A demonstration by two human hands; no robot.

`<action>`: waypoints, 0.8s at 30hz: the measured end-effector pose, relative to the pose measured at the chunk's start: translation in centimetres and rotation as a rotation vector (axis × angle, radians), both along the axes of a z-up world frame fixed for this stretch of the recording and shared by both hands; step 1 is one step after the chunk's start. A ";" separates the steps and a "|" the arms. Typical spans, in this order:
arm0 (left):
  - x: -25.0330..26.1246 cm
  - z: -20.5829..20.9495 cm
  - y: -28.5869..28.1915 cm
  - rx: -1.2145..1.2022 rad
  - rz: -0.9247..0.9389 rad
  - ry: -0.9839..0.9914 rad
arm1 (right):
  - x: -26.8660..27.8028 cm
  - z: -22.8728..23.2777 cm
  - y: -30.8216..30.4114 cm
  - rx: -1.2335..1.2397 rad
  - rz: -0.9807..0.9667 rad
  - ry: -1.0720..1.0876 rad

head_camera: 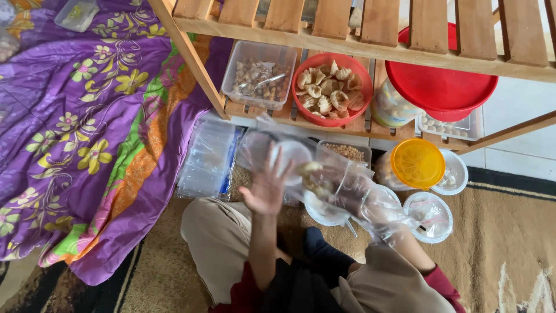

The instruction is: Manually packaging small snack items or crackers from various containers into individual plastic bags while sitting on the floor.

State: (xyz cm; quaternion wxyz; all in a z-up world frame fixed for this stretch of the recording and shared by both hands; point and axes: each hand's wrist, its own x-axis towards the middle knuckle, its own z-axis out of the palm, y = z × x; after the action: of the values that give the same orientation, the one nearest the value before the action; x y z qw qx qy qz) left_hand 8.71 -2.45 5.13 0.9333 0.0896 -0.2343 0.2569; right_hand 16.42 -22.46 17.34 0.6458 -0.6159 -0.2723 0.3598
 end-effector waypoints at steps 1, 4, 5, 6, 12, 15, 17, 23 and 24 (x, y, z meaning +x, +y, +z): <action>-0.3 -0.8 2.4 -0.003 0.004 0.000 | -0.1 -0.4 -1.6 -0.003 0.004 0.000; -1.1 -2.0 7.6 0.240 0.086 0.291 | -0.4 -1.6 -5.0 -0.036 0.041 0.003; -1.1 -1.6 8.1 0.504 0.028 0.407 | -0.5 -1.8 -5.3 -0.050 0.058 0.006; -1.1 -1.1 8.7 0.766 -0.035 0.523 | -0.6 -2.0 -5.5 -0.064 0.076 0.008; -1.1 1.5 7.6 0.936 0.116 0.701 | 0.4 -3.2 -3.8 -0.112 0.158 0.038; -0.5 0.2 6.7 0.943 0.181 0.663 | 0.5 -3.6 -1.1 -0.150 0.172 0.053; -0.2 -0.3 5.9 0.934 0.193 0.626 | 0.5 -3.7 -0.7 -0.169 0.181 0.049; 0.6 -2.1 3.9 0.888 0.243 0.556 | 0.4 -2.6 3.5 -0.323 0.242 0.041; 0.7 -2.3 3.9 0.837 0.269 0.528 | 0.6 -2.1 3.9 -0.430 0.281 0.040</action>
State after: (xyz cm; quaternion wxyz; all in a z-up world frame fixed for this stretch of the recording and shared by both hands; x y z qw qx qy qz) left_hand 9.39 1.44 2.81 0.8036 0.5468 -0.0597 0.2274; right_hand 17.03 -18.60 15.29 0.4488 -0.6880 -0.2597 0.5078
